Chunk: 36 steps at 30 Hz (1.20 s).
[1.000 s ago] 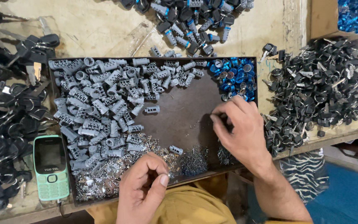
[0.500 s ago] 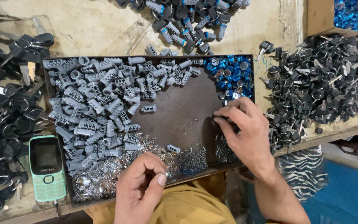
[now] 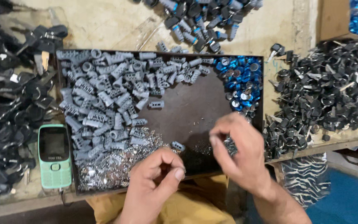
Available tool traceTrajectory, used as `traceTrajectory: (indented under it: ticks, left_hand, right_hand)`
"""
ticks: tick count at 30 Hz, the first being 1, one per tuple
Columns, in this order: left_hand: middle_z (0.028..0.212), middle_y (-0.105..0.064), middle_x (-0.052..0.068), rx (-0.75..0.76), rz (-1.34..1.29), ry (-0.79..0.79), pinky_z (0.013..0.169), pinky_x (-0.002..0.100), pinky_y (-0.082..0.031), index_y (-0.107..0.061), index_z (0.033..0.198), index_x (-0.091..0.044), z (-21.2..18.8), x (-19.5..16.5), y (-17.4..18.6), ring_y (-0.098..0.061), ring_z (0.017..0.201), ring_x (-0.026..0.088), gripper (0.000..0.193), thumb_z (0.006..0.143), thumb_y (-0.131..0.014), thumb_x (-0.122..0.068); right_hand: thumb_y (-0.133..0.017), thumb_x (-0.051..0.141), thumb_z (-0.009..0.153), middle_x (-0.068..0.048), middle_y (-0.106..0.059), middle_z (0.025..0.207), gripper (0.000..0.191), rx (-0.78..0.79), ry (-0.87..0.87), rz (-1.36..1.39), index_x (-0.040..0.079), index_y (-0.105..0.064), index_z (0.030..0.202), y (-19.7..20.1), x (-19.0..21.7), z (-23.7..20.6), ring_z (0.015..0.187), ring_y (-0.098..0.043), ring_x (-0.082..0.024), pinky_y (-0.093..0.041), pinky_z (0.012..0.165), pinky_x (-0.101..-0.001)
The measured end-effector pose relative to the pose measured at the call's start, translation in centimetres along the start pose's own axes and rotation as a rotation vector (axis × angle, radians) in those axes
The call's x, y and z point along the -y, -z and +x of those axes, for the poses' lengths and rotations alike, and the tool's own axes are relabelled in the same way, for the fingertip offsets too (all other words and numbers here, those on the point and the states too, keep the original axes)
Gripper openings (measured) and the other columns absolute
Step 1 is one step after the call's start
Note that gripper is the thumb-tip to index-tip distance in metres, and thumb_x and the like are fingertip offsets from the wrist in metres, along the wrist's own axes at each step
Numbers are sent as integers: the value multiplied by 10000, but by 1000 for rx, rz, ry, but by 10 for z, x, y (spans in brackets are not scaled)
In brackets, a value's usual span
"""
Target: The person sits at a workbench assembling lock cylinder components. They pick gray lock bodies and blue caps from a tray, insert small metal pins and springs into the lock bodies by hand, press the caps into place, and set the finished assemblies back on the tray.
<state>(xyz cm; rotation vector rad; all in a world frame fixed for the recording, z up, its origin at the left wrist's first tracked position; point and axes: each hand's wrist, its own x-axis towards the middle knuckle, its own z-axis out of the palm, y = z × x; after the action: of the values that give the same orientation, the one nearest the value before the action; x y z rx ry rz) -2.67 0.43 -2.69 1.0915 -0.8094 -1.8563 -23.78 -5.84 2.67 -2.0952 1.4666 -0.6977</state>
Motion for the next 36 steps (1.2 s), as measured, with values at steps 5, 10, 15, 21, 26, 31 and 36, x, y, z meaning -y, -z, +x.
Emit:
traceTrajectory:
  ticks: [5,10,15,21,26,31,36]
  left_hand:
    - [781,-553,-39,34,-271,163,561,208,-378,-600,947,-46,4,-3,-9,-475,643,33,39,964,-634,-54]
    - [758,-520,-58,34,-212,154,559,201,-362,-587,940,-50,2,-6,-11,-444,648,17,62,980,-634,-58]
    - [737,-545,-43,27,-236,135,526,203,-384,-582,933,-49,2,-10,-12,-473,600,18,80,985,-639,-70]
    - [744,-643,20,39,-327,225,473,234,-449,-635,932,-8,2,-11,-8,-557,557,45,89,962,-668,-85]
    - [728,-535,-53,12,-160,142,508,195,-356,-616,958,-43,2,-8,-11,-445,593,5,92,979,-666,-117]
    - [730,-522,-76,20,-128,139,528,205,-351,-604,935,-52,2,-4,-10,-429,616,12,94,983,-653,-114]
    - [768,-470,-83,28,-150,99,572,206,-324,-585,959,-46,4,1,-12,-390,671,13,66,998,-629,-75]
  right_hand:
    - [-696,-32,866,-136,-703,1017,149,21,-67,443,1,-642,1001,-26,22,-40,877,-707,-219,-567,782,-293]
    - [-706,-45,877,-133,-705,991,143,-84,-26,451,4,-646,997,-35,22,-42,879,-704,-226,-574,780,-308]
    - [-732,-39,852,-142,-707,958,181,-81,87,427,-11,-636,1003,-31,22,-32,828,-718,-227,-596,785,-337]
    - [-774,-56,864,-125,-708,933,195,-75,176,286,-2,-646,1001,-27,18,-33,830,-729,-210,-596,757,-308]
    - [-721,-97,856,-154,-738,976,153,0,-120,615,-31,-703,993,-28,11,-41,853,-735,-197,-595,749,-278]
    - [-715,-90,862,-167,-721,999,132,4,-308,749,-56,-705,988,-34,11,-45,841,-688,-168,-566,744,-263]
    - [-777,-34,796,-105,-718,994,214,-12,-129,299,-1,-718,999,-20,8,-34,832,-706,-160,-554,725,-254]
